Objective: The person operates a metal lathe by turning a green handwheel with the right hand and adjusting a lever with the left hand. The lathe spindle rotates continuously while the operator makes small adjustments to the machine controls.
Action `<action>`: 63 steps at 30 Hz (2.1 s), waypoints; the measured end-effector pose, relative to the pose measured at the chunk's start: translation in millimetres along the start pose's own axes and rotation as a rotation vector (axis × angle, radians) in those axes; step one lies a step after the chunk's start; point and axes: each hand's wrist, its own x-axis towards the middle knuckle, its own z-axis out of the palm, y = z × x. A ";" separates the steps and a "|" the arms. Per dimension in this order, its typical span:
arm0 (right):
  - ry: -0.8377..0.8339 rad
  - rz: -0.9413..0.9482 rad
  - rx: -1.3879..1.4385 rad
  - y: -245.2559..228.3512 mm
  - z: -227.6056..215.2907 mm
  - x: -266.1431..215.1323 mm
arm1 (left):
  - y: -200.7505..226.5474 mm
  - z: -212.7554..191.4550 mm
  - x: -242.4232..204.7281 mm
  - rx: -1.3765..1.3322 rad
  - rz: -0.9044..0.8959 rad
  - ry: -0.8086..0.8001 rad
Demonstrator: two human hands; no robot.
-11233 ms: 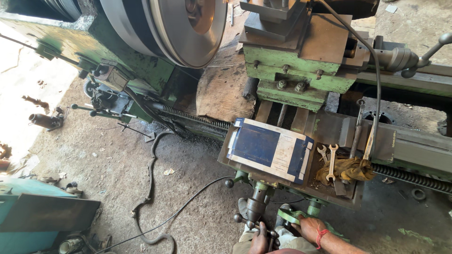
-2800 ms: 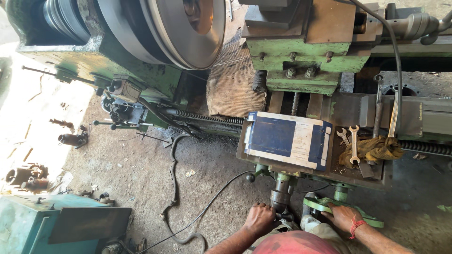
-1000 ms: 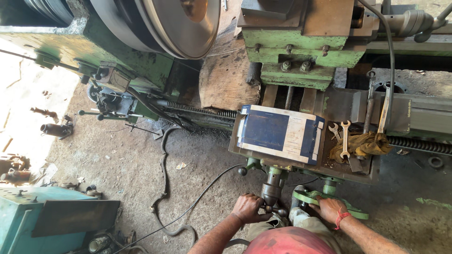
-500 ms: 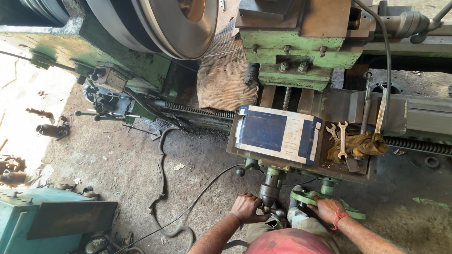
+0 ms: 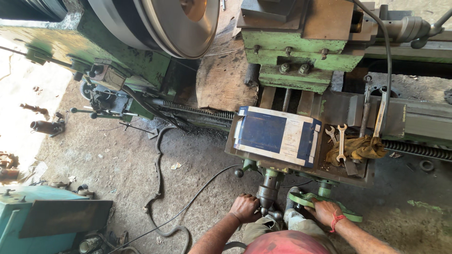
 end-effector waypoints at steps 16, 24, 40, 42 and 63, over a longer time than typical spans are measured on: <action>-0.001 -0.004 -0.002 0.3 -1.0 -0.2 | -5.2 13.3 5.7 -0.077 0.006 0.090; -0.006 -0.009 -0.015 0.0 -0.1 2.2 | -10.6 27.9 9.3 -0.114 0.016 0.159; -0.009 -0.001 0.019 -2.6 -5.1 -0.4 | -11.7 40.1 13.9 -0.147 0.012 0.183; -0.018 0.000 0.021 -3.0 -7.1 -1.2 | -11.6 40.5 14.4 -0.159 0.018 0.190; 0.050 -0.034 0.017 -6.2 -11.4 -4.5 | 8.5 48.5 11.2 -0.163 -0.344 0.045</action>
